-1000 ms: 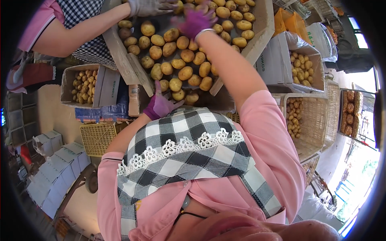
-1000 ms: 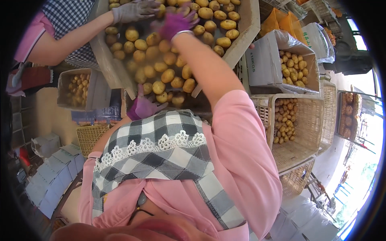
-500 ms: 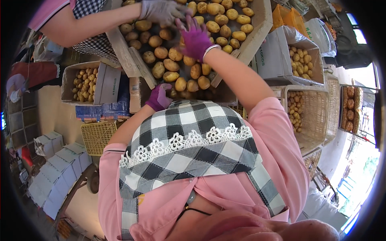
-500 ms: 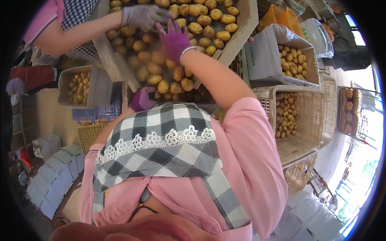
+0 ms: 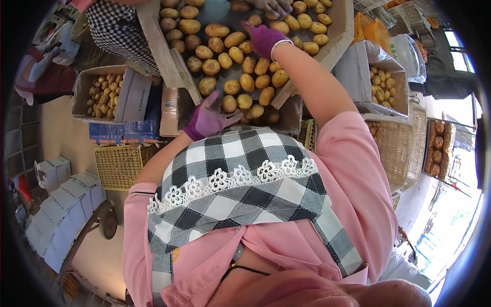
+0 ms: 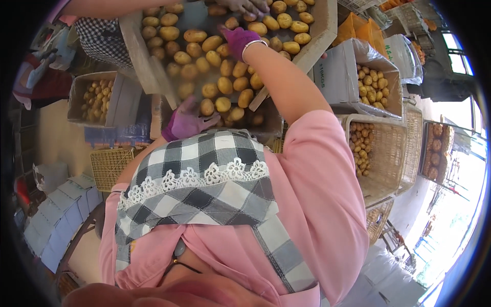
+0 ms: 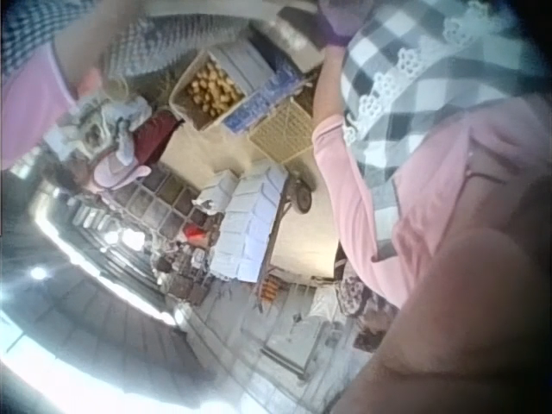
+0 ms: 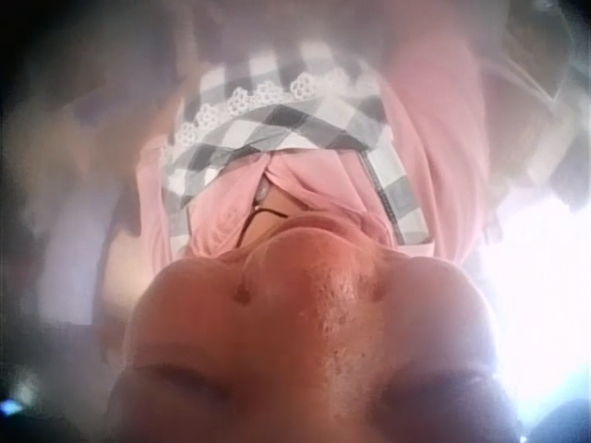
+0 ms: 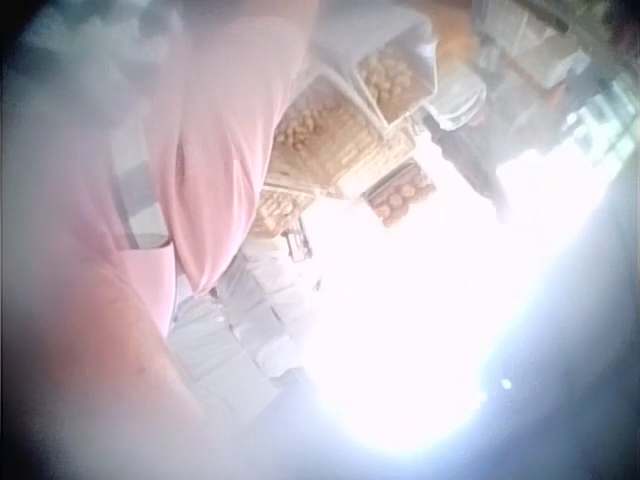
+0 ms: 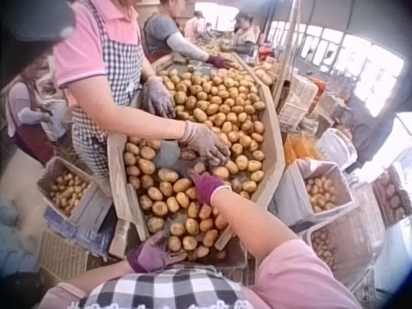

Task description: The person sorts potatoes on a wooden sorting ramp by hand, sliding and placing them into a box below.

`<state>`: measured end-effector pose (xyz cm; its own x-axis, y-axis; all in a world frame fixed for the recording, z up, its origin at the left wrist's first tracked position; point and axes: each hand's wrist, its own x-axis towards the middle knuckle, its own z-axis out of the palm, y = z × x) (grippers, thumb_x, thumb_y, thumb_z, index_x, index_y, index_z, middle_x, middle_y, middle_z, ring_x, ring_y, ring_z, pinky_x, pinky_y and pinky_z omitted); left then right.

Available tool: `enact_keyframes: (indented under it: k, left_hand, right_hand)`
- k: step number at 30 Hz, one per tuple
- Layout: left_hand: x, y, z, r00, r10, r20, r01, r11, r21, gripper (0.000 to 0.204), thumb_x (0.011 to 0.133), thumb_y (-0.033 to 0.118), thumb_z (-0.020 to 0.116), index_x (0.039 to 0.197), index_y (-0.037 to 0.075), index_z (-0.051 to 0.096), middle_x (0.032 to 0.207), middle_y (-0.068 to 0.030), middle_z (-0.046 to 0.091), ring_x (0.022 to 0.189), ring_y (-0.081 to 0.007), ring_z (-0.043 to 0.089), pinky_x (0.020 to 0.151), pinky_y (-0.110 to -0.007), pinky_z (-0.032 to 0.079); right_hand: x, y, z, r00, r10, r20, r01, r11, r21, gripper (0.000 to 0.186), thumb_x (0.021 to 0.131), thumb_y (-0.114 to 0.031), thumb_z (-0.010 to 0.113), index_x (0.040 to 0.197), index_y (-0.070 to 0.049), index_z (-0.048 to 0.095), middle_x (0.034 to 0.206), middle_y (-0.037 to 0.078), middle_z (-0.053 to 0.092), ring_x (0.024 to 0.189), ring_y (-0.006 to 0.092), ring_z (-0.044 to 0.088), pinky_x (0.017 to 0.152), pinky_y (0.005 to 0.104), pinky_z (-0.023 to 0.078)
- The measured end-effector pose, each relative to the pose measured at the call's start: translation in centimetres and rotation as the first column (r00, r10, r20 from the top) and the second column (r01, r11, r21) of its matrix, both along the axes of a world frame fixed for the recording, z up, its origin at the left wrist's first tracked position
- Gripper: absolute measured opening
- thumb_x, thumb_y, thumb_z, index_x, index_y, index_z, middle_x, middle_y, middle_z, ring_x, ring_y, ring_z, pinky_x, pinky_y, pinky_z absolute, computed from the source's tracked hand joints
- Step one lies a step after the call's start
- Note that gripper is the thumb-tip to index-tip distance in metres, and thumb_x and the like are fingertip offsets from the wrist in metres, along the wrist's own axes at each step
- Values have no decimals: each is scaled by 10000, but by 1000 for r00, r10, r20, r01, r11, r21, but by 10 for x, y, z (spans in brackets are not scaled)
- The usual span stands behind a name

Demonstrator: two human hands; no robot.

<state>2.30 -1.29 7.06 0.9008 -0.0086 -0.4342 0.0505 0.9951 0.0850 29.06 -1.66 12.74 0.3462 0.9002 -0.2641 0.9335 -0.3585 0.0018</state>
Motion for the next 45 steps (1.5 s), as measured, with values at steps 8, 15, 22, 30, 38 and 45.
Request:
enact_keyframes:
  k: [8,15,22,30,38,45]
  left_hand:
    - [-19,20,-27,990,101,-101,-105,994,-39,1051,762,701,546,1469,150,-2,1499,-172,110,1373,-415,176,1098,-591,230]
    - [-27,18,-9,951,140,-276,-147,989,-6,954,799,639,552,1457,145,70,1482,-162,169,1370,-365,216,1093,-603,233]
    - [-25,25,-41,895,103,-434,-144,988,-62,714,861,417,623,1401,156,235,1408,-137,295,1299,-348,323,1060,-559,307]
    - [0,2,-11,995,39,-95,-25,989,149,670,888,474,535,1393,130,263,1384,-155,309,1234,-360,387,1040,-520,356]
    - [2,11,-17,993,-29,-117,15,992,-125,1042,736,696,590,1448,105,112,1430,-220,215,1282,-408,332,1051,-519,353]
    - [-2,5,-17,980,14,-197,7,994,106,879,831,558,595,1440,123,135,1427,-166,293,1321,-306,322,1111,-448,249]
  right_hand:
    - [-33,-14,41,972,215,-93,-181,942,281,385,876,-345,550,1235,-209,538,884,115,659,816,296,657,728,410,521]
    - [143,-134,141,747,-560,358,-66,474,878,428,794,-143,655,1203,-62,556,1130,133,616,1016,281,611,901,408,471]
    - [-22,-30,41,913,295,-283,-1,692,722,313,879,-204,609,1188,-154,618,1056,104,671,950,234,651,831,319,514]
    - [-90,11,-14,972,232,47,-229,972,-58,496,821,-334,619,1264,-134,520,1037,128,634,971,302,628,805,416,510]
    - [67,-112,133,992,-25,126,-109,353,929,332,737,-157,692,1027,-48,573,960,97,641,846,248,638,759,390,518]
    - [42,-27,45,954,296,-45,-112,493,863,321,837,-24,607,1157,-59,611,1131,114,647,1062,225,619,912,320,490]
